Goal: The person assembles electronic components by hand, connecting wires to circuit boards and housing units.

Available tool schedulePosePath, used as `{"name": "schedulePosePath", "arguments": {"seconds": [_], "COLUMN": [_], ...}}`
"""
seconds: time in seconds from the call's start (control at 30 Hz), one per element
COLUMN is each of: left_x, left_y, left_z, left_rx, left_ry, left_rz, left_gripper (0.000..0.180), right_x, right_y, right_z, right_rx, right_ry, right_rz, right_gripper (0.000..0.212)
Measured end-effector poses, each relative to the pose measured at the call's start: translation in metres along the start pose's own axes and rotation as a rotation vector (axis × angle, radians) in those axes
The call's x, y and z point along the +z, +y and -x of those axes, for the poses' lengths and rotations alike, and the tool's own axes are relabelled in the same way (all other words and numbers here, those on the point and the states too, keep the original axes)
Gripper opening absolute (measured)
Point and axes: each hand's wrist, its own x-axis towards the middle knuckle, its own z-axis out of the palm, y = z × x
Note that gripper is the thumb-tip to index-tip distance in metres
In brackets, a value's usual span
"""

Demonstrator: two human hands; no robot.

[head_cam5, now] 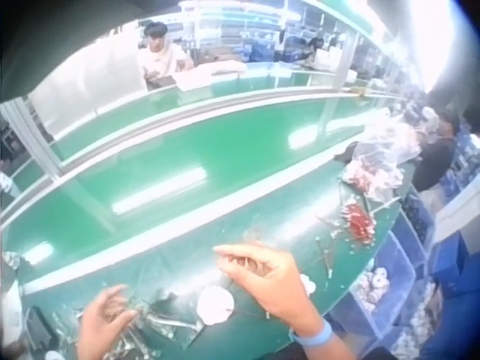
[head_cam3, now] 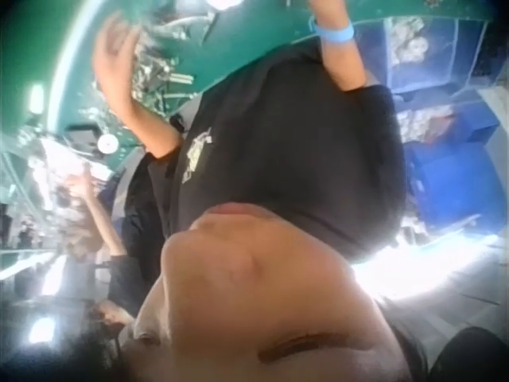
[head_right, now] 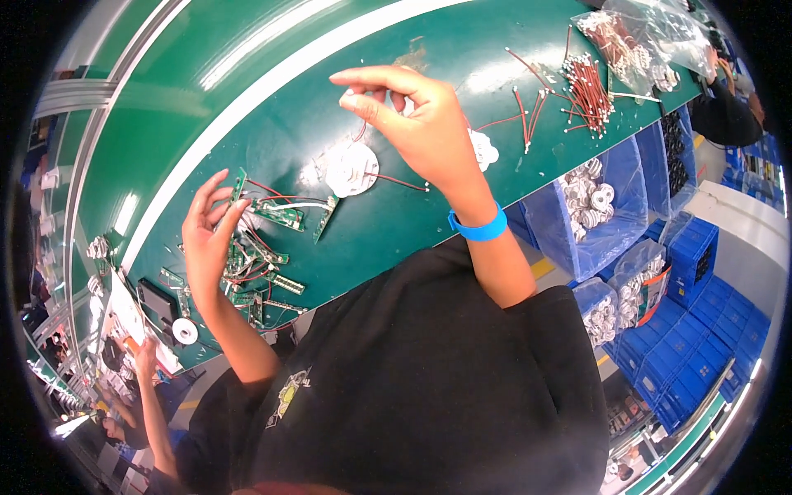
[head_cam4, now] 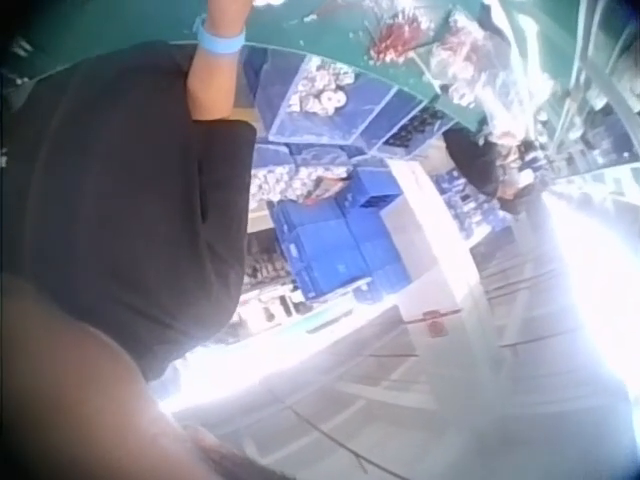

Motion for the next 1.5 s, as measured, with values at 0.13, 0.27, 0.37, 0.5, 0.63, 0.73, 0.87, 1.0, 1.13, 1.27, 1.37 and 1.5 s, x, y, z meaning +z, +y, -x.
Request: {"name": "schedulePosePath", "arguments": {"seconds": [0.13,0.27,0.37,0.5,0.63,0.73,0.87,1.0,1.13,1.27,1.37,1.5], "left_x": [0.008,0.023,0.027,0.025,0.025,0.032,0.033,0.034,0.022,0.018,0.015,0.014], "left_y": [-0.009,-0.015,-0.013,-0.016,-0.015,-0.014,-0.022,-0.020,-0.024,-0.026,-0.034,-0.042], "left_z": [0.024,0.026,0.026,0.034,0.040,0.039,0.037,0.036,0.028,0.025,0.024,0.024], "left_rx": [0.116,0.113,0.097,0.101,0.051,0.020,0.050,0.121,0.292,0.394,0.263,0.171], "left_ry": [0.204,0.255,0.252,0.298,0.257,0.174,0.168,0.158,0.129,0.313,0.351,0.290], "left_rz": [-0.135,0.067,0.127,0.103,0.147,0.214,0.239,0.586,0.735,0.450,0.449,0.503], "left_gripper": [0.045,0.043,0.043,0.042,0.042,0.042,0.035,0.032,0.031,0.033,0.033,0.032], "right_x": [0.015,0.057,0.107,0.118,0.114,0.125,0.151,0.151,0.145,0.098,0.058,0.040], "right_y": [-0.033,-0.031,0.001,0.024,0.021,0.012,0.035,0.016,0.024,-0.004,-0.021,0.003], "right_z": [0.019,0.076,0.091,0.077,0.082,0.091,0.126,0.146,0.136,0.111,0.081,0.007], "right_rx": [-0.311,-0.480,-0.106,-0.154,-0.502,-0.940,-0.742,-0.760,-0.508,-0.536,-0.481,-0.375], "right_ry": [0.267,-0.024,-0.316,-0.377,-0.281,-0.324,-0.432,-0.514,-0.459,-0.357,-0.121,0.241], "right_rz": [0.377,0.407,0.765,0.922,0.815,0.835,0.938,1.249,1.259,0.615,0.458,0.545], "right_gripper": [0.045,0.042,0.036,0.022,0.011,0.012,0.017,0.030,0.039,0.039,0.029,0.021]}}
